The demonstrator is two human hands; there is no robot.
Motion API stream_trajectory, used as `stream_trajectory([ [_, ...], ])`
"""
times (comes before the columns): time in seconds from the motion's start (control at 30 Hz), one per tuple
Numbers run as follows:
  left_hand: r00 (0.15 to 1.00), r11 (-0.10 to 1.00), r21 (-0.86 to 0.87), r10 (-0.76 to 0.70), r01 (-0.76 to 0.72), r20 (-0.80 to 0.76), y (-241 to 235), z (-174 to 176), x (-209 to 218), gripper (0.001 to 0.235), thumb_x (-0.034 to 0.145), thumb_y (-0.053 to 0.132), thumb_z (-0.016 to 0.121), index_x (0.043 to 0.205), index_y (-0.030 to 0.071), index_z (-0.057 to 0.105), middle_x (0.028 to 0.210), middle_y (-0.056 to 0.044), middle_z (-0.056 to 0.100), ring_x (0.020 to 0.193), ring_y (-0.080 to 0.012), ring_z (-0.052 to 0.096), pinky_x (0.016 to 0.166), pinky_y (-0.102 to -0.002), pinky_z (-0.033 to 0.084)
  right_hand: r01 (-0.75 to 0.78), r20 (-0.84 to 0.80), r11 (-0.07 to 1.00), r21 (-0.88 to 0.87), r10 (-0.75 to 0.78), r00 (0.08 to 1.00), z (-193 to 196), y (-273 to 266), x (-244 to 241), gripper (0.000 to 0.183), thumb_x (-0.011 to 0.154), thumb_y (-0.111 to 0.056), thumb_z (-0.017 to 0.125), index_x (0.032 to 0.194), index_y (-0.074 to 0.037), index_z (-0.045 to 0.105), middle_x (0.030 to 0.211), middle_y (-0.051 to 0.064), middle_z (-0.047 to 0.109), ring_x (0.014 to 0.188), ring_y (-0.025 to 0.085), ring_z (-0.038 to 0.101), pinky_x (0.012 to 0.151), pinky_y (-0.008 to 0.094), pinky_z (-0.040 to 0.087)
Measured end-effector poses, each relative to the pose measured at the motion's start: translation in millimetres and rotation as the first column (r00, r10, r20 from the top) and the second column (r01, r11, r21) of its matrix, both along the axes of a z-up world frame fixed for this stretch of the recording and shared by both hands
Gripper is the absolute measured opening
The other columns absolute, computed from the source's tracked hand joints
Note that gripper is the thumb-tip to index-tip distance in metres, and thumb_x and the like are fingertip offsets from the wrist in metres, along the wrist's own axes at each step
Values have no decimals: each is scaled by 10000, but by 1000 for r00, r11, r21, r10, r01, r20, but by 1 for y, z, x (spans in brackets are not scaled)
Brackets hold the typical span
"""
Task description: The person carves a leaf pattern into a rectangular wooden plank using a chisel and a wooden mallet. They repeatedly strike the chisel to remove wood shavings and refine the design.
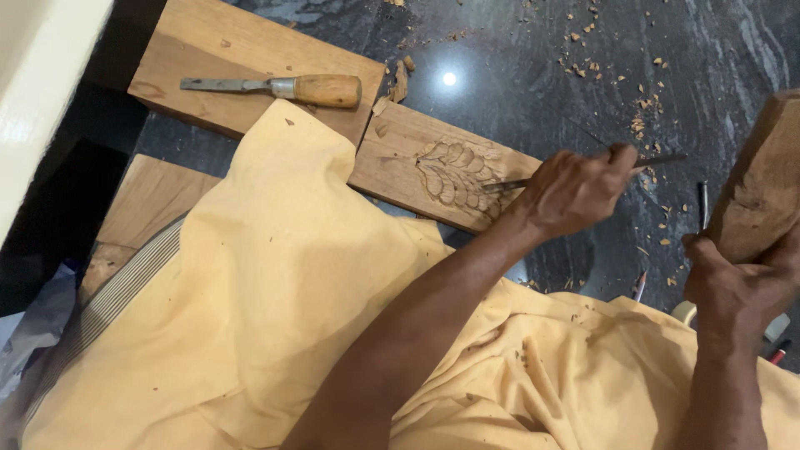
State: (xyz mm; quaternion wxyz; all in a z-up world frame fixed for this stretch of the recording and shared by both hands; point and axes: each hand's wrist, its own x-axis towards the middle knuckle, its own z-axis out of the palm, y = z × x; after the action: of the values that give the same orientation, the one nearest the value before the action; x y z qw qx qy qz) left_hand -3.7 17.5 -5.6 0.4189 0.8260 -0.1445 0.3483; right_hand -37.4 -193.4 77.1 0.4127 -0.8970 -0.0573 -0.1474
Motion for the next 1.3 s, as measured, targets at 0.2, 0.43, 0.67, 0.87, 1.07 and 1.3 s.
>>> stream_trajectory([
  [0.2,999,999,-35,33,-32,41,4,3,-1,198,1070,184,476,939,45,529,579,-109,599,415,-149,537,381,-346,412,-202,106,977,72,194,975,-10,-11,3,490,904,39,794,1336,82,566,1213,116,668,1041,179,678,928,285,556],
  [0.43,1000,998,-67,8,-8,6,6,0,5,159,1057,130,483,946,39,550,490,-48,554,327,-97,475,282,-315,342,-65,16,993,101,63,998,-15,-9,23,206,929,18,762,1105,68,670,1057,121,677,862,187,648,808,333,525],
  [0.67,999,996,-82,41,-41,-5,10,7,-5,140,1039,128,513,937,34,532,558,-133,607,404,-201,590,369,-385,423,-228,12,973,-37,228,974,6,9,16,547,920,14,756,1402,58,502,1314,182,599,1156,255,591,985,380,486],
  [0.87,997,994,-78,72,-71,7,13,16,-11,161,1037,163,522,935,39,533,642,-178,655,502,-290,663,435,-418,486,-350,225,908,-229,399,889,20,27,-3,660,867,157,774,1443,46,469,1349,206,618,1225,291,620,1062,384,520],
  [1.07,991,999,-3,53,-53,119,3,13,-12,170,1057,156,500,992,7,548,710,-166,671,424,-181,582,374,-359,440,-243,200,962,-125,264,944,19,18,-2,589,876,117,785,1402,95,520,1276,195,650,1160,223,653,1045,357,529],
  [1.3,966,975,-209,-17,73,256,-46,48,-24,217,1036,129,441,1116,-43,546,851,-153,659,565,-151,578,392,-259,438,-86,-152,931,356,148,977,-3,-4,-44,410,868,50,705,1249,-14,571,1014,113,658,676,182,584,498,302,439],
])
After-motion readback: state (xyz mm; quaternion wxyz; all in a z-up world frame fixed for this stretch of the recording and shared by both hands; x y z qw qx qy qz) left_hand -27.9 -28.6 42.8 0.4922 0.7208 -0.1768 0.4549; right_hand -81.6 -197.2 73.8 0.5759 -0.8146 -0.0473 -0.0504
